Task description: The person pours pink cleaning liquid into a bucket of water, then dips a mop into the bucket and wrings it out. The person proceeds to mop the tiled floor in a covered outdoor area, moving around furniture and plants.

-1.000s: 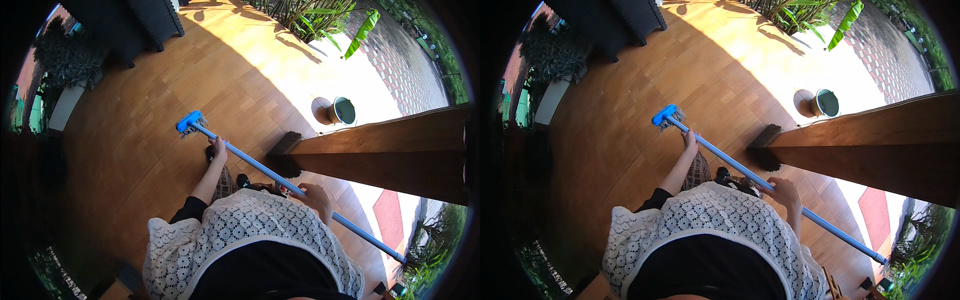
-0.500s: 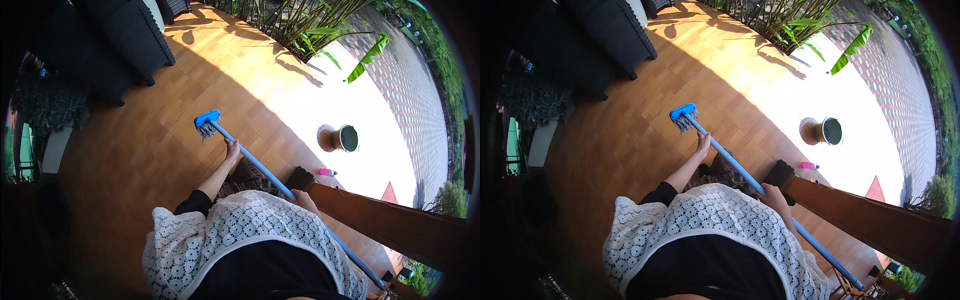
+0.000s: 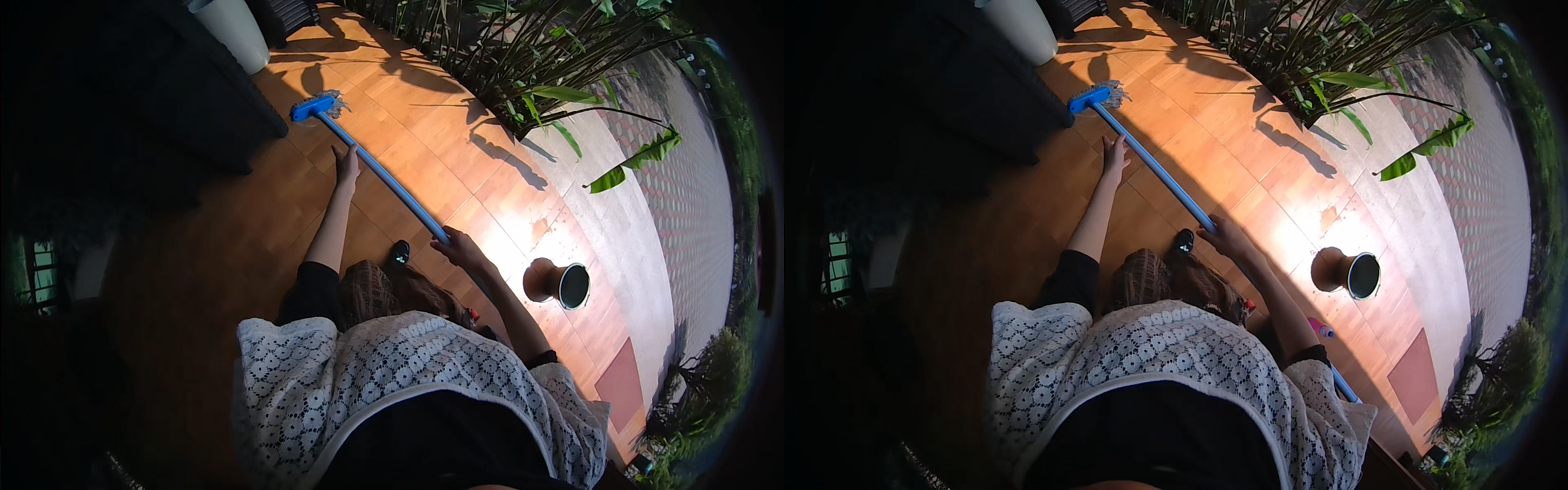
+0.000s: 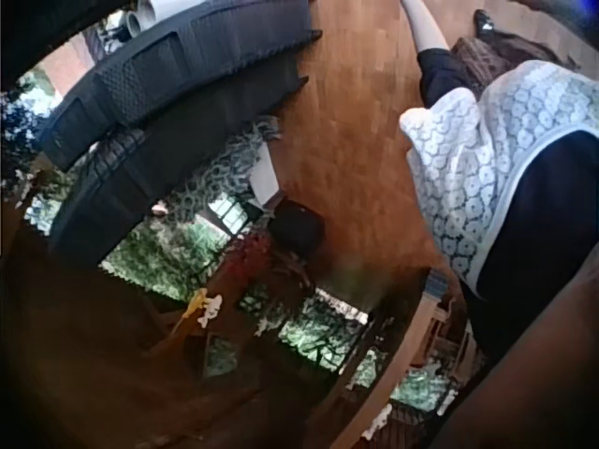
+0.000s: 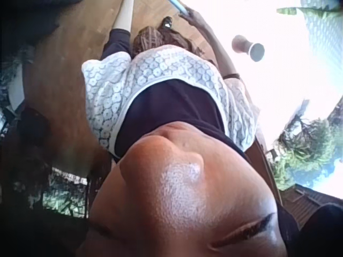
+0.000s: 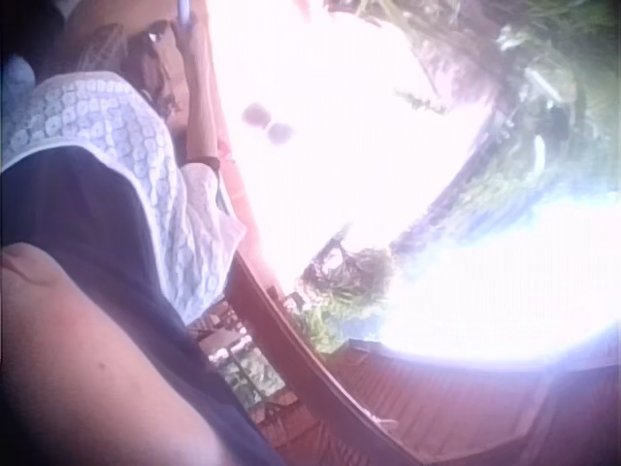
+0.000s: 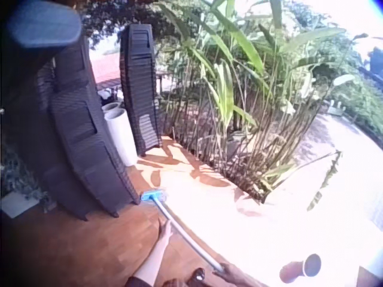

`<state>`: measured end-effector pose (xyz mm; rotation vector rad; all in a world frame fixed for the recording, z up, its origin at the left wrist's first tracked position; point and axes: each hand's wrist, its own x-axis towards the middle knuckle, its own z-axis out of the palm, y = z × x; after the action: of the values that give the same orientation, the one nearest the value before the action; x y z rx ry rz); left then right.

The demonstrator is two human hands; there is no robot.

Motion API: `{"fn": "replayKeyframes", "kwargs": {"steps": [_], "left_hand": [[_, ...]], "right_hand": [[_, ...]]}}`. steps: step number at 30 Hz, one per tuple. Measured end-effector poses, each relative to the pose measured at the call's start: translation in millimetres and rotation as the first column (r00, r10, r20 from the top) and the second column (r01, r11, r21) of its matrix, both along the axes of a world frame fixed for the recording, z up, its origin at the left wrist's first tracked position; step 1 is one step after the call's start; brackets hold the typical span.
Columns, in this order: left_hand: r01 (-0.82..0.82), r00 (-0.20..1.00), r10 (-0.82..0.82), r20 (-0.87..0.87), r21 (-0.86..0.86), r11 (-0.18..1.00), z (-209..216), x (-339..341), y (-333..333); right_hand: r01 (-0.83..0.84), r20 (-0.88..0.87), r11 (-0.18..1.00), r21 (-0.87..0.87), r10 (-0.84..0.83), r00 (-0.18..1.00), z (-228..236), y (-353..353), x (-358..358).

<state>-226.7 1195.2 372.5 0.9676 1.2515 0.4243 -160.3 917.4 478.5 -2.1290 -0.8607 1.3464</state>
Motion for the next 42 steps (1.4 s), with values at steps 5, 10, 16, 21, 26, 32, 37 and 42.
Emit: {"fn": "replayKeyframes", "kwargs": {"steps": [5, 10, 16, 21, 26, 32, 37, 42], "left_hand": [[0.111, 0.991, -0.098, 0.089, -0.151, 0.982, -39.1, 0.4, 14.0], [0.285, 0.954, -0.246, 0.169, -0.269, 0.92, -89.6, 22.3, -28.0], [0.529, 0.832, -0.544, 0.112, 0.136, 0.838, -122.6, 34.7, -34.4], [0.79, 0.434, -0.887, -0.158, 0.54, 0.29, -56.1, 109.4, -17.9], [0.76, 0.211, -0.917, -0.337, 0.646, -0.063, -64.3, 179.5, -23.6], [0.831, 0.189, -0.92, -0.343, 0.555, -0.036, -125.0, 253.4, 42.3], [0.879, 0.375, -0.538, -0.755, 0.473, -0.052, -157.0, 266.0, 162.0], [0.96, 0.18, -0.183, -0.966, 0.132, 0.248, -202.9, 209.2, 310.7]], "right_hand": [[-0.061, -0.263, 0.977, -0.205, 0.006, 0.965, -134.5, 84.9, 62.9], [0.175, -0.155, 0.936, -0.306, -0.23, 0.961, -244.3, 128.4, 134.6], [0.11, -0.533, 0.855, -0.507, -0.412, 0.739, -136.5, 112.0, 148.5], [0.004, -0.254, 0.701, -0.713, -0.264, 0.93, -36.8, 5.3, 182.2], [-0.168, 0.209, 0.832, -0.528, 0.319, 0.925, -1.7, 55.4, 220.0], [-0.17, 0.159, 0.739, -0.652, 0.352, 0.922, 0.3, 156.4, 287.1], [-0.426, 0.278, 0.834, -0.351, 0.527, 0.803, -98.6, 271.6, 325.9], [-0.077, -0.724, 0.987, -0.144, -0.052, 0.688, -164.0, 431.1, 275.6]]}}
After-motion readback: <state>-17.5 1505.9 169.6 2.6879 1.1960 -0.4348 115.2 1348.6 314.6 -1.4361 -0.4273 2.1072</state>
